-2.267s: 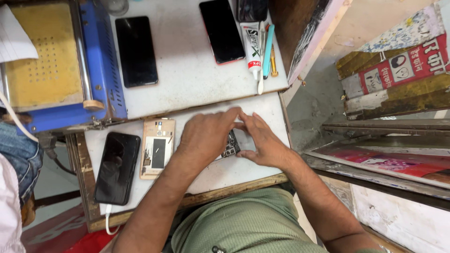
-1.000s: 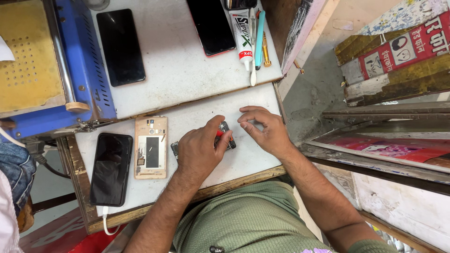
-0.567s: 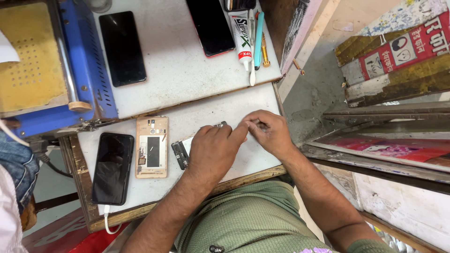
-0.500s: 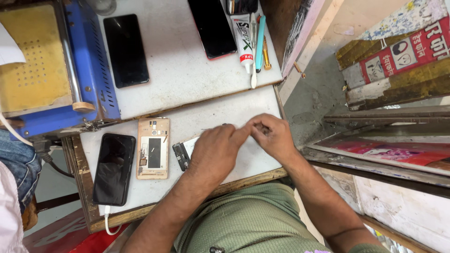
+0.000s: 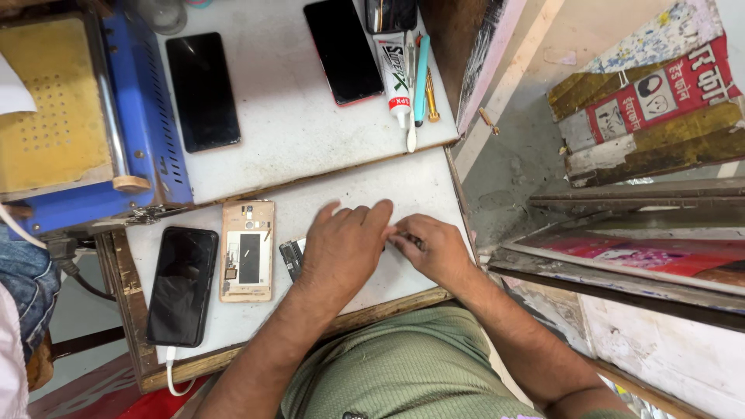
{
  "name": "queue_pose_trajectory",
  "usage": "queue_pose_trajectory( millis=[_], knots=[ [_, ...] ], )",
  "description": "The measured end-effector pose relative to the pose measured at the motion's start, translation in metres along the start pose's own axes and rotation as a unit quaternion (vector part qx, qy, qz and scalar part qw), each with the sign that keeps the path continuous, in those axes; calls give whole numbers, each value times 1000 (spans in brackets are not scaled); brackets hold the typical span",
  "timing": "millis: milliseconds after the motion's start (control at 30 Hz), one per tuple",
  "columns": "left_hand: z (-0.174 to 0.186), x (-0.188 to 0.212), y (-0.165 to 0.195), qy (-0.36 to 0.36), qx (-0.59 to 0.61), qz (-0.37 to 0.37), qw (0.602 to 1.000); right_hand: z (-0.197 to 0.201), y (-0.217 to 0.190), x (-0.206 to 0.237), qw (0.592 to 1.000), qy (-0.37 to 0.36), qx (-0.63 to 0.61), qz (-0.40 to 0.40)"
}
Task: The person repairs a smartphone at a workbench. They pry open the phone's back cover by hand, lift out the battery, then use a red-handled screwdriver to unscrew and work on the exposed internal board, repositioning the chassis and battery while handling the components.
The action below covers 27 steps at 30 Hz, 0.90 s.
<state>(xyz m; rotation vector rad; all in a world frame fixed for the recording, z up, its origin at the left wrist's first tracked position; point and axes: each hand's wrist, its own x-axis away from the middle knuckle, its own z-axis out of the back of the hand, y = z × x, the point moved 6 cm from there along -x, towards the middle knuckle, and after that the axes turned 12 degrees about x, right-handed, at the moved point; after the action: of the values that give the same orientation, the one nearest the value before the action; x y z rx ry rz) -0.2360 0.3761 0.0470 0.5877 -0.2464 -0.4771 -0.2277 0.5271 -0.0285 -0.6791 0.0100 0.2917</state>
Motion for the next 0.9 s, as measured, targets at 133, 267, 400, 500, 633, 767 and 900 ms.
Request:
queue_pose_trajectory(
  millis=[133, 267, 400, 500, 633, 767, 900],
  knots=[
    [17, 5, 12, 87, 105, -126, 983, -1, 2, 0, 1000, -10, 9, -23],
    [13, 1, 3, 85, -11, -44, 995, 3, -3, 2, 999, 29, 18, 31],
    [13, 4, 17, 101, 84, -146, 981, 5, -4, 3, 998, 40, 29, 45],
    [7, 1, 6, 44, 28, -38, 998, 1, -1, 2, 1000, 6, 13, 15],
    [26, 11, 19, 171, 80, -194, 963, 4, -3, -2, 999, 24, 13, 18],
    [18, 6, 7, 183, -19, -103, 977, 9, -11, 1, 998, 40, 18, 41],
    [19, 11, 1, 244, 44, -133, 960, 8, -8, -3, 1000, 12, -7, 11]
  ],
)
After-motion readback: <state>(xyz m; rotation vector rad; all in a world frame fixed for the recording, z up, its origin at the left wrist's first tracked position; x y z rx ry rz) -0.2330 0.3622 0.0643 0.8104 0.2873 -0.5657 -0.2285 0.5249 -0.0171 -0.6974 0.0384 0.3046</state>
